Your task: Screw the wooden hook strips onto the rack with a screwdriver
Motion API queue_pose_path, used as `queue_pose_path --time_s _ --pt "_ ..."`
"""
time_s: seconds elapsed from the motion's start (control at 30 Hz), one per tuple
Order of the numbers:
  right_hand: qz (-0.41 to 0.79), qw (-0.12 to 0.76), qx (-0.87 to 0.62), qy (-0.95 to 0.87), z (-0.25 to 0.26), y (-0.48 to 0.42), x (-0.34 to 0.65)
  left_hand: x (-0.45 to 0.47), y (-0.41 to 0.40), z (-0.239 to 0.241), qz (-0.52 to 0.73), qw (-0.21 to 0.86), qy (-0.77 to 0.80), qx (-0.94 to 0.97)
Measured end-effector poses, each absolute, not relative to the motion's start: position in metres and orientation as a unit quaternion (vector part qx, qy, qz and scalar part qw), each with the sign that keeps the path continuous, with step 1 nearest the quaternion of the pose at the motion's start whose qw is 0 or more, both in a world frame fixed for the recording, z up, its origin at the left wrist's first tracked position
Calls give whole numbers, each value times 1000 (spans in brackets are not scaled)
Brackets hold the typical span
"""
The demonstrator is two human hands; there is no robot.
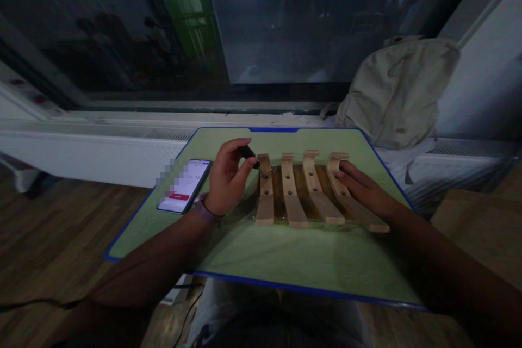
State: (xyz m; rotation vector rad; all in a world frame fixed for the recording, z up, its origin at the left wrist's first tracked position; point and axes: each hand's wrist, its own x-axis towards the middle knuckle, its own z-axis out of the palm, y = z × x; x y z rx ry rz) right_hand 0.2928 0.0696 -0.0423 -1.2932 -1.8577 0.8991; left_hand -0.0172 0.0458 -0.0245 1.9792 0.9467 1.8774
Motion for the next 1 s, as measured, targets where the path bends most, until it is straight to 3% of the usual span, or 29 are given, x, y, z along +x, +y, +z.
queue_pose_path --time_s 0.23,0.5,0.73,1.0 --pt "355 345 -499 -711 -40 68 292 -15 44 -23 627 154 329 689" --pt "372 357 -501 -695 -38 65 290 -22 50 -28 622 49 381 682" --pt "362 355 -514 -692 -34 64 288 -16 48 -32 637 118 343 680" --pt "340 356 -513 -703 -40 68 295 -21 53 -40 632 53 353 688"
